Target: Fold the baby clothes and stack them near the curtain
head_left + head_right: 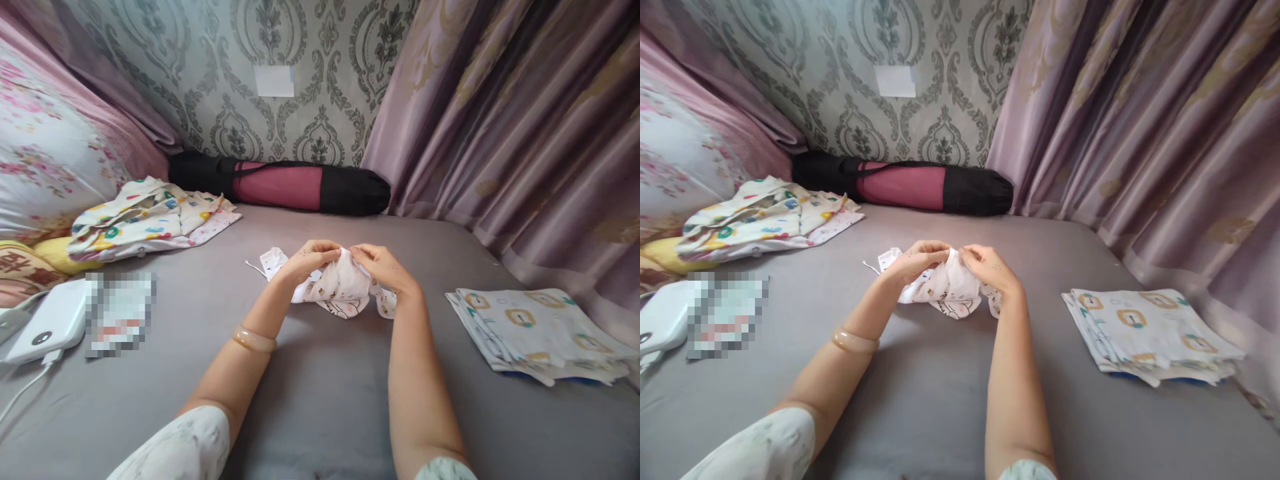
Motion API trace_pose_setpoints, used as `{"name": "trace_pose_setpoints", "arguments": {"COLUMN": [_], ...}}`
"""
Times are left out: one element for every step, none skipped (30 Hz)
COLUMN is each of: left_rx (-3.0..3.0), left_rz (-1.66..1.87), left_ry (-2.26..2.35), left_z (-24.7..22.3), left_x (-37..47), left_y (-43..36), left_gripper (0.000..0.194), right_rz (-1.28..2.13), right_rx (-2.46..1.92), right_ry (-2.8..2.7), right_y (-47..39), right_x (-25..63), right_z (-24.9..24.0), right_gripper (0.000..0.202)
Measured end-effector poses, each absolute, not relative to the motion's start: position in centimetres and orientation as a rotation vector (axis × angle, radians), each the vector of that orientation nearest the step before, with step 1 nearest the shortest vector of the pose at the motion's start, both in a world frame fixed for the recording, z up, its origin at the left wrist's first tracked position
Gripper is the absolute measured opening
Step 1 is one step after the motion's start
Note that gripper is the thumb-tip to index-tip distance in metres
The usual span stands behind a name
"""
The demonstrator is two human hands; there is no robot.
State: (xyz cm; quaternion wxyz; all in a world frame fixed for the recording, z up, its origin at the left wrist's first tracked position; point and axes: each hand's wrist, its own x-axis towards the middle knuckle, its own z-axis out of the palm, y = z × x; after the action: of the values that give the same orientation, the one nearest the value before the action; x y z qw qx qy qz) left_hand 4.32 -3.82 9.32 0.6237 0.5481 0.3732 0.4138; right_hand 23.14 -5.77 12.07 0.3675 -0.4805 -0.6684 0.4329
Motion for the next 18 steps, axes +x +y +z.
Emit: {"name": "trace_pose_setpoints", "arguments": {"left_rx": [1.271, 1.283, 1.294, 1.303, 1.311, 1.315, 1.316, 1.316, 1.317, 1.321, 1.330, 1.348, 1.376, 1.414, 1.466, 1.535, 1.618, 1.711], "left_rz": [0.951, 0.955, 0.961, 0.969, 0.978, 0.990, 1.002, 1.011, 1.015, 1.012, 1.004, 0.996, 0.993, 0.999, 1.004, 1.002, 0.988, 0.956], "left_ry": [0.849, 0.846, 0.850, 0.863, 0.882, 0.904, 0.923, 0.938, 0.952, 0.966, 0.979, 0.986, 0.987, 0.983, 0.976, 0.971, 0.974, 0.988], "left_z": [9.4, 9.5, 9.5, 9.5, 9.5, 9.5, 9.4, 9.4, 9.4, 9.4, 9.4, 9.6, 9.8, 10.1, 10.4, 10.8, 11.2, 11.5], "left_x": [4.3, 4.3, 4.3, 4.3, 4.4, 4.4, 4.4, 4.5, 4.5, 4.6, 4.6, 4.5, 4.4, 4.2, 3.9, 3.6, 3.2, 2.8], "left_y": [-3.9, -4.0, -4.1, -4.1, -4.1, -4.0, -4.0, -3.9, -3.9, -3.9, -3.9, -4.0, -4.2, -4.4, -4.7, -4.9, -5.1, -5.2], "left_gripper": [0.021, 0.021, 0.020, 0.019, 0.018, 0.018, 0.017, 0.017, 0.018, 0.020, 0.021, 0.022, 0.024, 0.026, 0.028, 0.029, 0.030, 0.031], "right_rz": [1.114, 1.117, 1.117, 1.114, 1.107, 1.101, 1.095, 1.093, 1.093, 1.094, 1.094, 1.088, 1.072, 1.041, 0.991, 0.926, 0.854, 0.787], "right_rx": [-1.192, -1.163, -1.149, -1.146, -1.149, -1.155, -1.162, -1.166, -1.168, -1.168, -1.168, -1.170, -1.175, -1.185, -1.202, -1.225, -1.252, -1.279], "right_ry": [-1.731, -1.742, -1.746, -1.747, -1.743, -1.740, -1.737, -1.740, -1.746, -1.754, -1.760, -1.758, -1.743, -1.715, -1.669, -1.610, -1.543, -1.473], "right_y": [-5.7, -5.7, -5.6, -5.5, -5.5, -5.5, -5.5, -5.5, -5.6, -5.7, -5.7, -5.6, -5.5, -5.3, -5.1, -4.7, -4.4, -4.0], "right_x": [23.0, 22.9, 22.9, 23.0, 23.1, 23.2, 23.3, 23.3, 23.4, 23.4, 23.4, 23.4, 23.4, 23.5, 23.5, 23.7, 23.8, 24.0], "right_z": [12.1, 12.0, 11.9, 11.7, 11.6, 11.5, 11.5, 11.5, 11.6, 11.6, 11.6, 11.6, 11.5, 11.3, 11.0, 10.7, 10.4, 10.1], "right_gripper": [0.034, 0.034, 0.033, 0.033, 0.033, 0.033, 0.033, 0.033, 0.033, 0.033, 0.032, 0.032, 0.032, 0.032, 0.032, 0.032, 0.034, 0.035]}}
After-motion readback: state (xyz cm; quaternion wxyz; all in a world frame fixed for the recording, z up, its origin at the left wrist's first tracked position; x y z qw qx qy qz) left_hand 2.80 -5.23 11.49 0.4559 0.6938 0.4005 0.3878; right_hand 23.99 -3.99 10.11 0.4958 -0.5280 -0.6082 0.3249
